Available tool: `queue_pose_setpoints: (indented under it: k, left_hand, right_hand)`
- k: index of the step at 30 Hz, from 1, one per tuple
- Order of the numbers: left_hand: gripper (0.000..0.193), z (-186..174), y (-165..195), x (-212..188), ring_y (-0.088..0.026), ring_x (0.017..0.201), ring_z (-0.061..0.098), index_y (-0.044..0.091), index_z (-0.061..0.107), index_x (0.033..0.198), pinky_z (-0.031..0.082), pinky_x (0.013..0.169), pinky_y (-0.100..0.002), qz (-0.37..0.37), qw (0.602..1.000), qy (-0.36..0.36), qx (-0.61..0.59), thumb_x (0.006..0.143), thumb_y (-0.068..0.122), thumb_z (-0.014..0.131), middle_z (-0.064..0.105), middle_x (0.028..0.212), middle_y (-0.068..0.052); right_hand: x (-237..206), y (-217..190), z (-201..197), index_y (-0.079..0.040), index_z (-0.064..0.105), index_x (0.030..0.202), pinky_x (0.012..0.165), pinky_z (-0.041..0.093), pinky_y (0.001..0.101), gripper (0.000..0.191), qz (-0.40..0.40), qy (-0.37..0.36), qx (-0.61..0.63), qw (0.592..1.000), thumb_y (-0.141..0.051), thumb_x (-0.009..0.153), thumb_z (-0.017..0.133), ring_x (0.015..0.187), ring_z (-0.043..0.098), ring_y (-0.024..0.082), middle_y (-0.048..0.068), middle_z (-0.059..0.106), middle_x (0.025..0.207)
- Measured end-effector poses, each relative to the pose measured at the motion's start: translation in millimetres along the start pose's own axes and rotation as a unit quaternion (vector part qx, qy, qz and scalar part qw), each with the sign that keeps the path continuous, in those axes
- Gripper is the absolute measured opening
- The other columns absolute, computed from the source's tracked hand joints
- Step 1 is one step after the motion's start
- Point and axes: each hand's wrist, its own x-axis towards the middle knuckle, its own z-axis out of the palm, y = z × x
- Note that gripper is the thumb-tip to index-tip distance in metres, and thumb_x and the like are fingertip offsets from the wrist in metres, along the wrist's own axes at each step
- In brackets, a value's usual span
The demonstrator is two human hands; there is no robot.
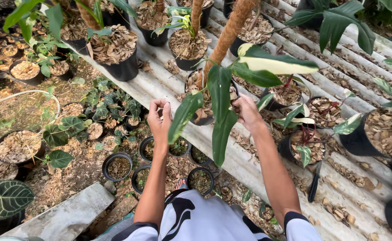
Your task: The person trims yellowing leaves from potted plants using a knife, then rearranges the pots along a slatted bench. They move a larger potted plant, adjust its soil, and tie its stem to a central support pole with string by hand.
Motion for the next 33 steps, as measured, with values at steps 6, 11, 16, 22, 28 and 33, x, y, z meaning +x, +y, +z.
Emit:
queue_pose_setpoints:
  k: [6,11,16,22,28,33]
  left_hand:
    - [0.008,35,34,-5,-0.015,0.08,0.06,0.005,0.068,0.102,0.051,0.066,-0.03,0.11,0.981,-0.065,0.145,0.1,0.012,0.066,0.064,0.093,-0.005]
    - [0.023,67,32,-16,-0.025,0.096,0.062,0.002,0.069,0.109,0.053,0.071,-0.034,0.149,0.974,-0.072,0.155,0.087,0.008,0.075,0.064,0.107,-0.012]
    - [0.026,96,22,-9,-0.035,0.1,0.058,0.003,0.071,0.108,0.051,0.084,-0.046,0.268,0.923,-0.079,0.265,0.082,0.008,0.078,0.064,0.109,-0.016]
    - [0.017,130,26,9,-0.026,0.088,0.069,0.002,0.069,0.107,0.054,0.079,-0.039,0.209,0.951,-0.087,0.208,0.093,0.009,0.075,0.071,0.098,-0.013]
    - [0.011,150,20,7,-0.01,0.071,0.069,0.003,0.07,0.101,0.054,0.066,-0.026,0.064,0.985,-0.085,0.135,0.096,0.013,0.072,0.073,0.082,-0.004]
    - [0.01,161,1,7,-0.008,0.067,0.061,0.001,0.07,0.098,0.051,0.064,-0.025,0.03,0.991,-0.094,0.09,0.1,0.012,0.068,0.068,0.077,-0.001]
  right_hand:
    - [-40,-24,-17,0.001,0.056,0.129,0.064,0.061,0.0321,0.04,-0.057,-0.047,0.15,0.986,-0.02,0.096,0.045,0.068,0.066,0.016,0.008,0.071,0.093]
    - [-32,-16,-33,0.006,0.052,0.126,0.052,0.047,0.0304,0.037,0.016,0.022,0.085,0.996,-0.02,0.101,0.052,0.058,0.059,0.016,0.011,0.069,0.082]
    - [-21,-6,-32,0.0,0.048,0.135,0.045,0.051,0.0321,0.044,0.03,0.071,0.005,0.997,-0.016,0.096,0.058,0.05,0.061,0.019,0.015,0.069,0.07]
    - [-46,-6,-8,0.0,0.027,0.155,0.047,0.057,0.0326,0.071,-0.011,0.107,0.024,0.994,-0.009,0.094,0.06,0.054,0.067,0.021,0.016,0.068,0.071]
    - [-48,-3,3,0.001,0.026,0.156,0.048,0.06,0.0351,0.073,-0.046,0.119,0.067,0.99,-0.007,0.092,0.06,0.056,0.069,0.023,0.017,0.068,0.077]
    - [-47,9,10,0.001,0.032,0.153,0.051,0.063,0.0377,0.066,-0.088,0.113,0.09,0.986,-0.006,0.093,0.059,0.062,0.071,0.024,0.017,0.068,0.096]
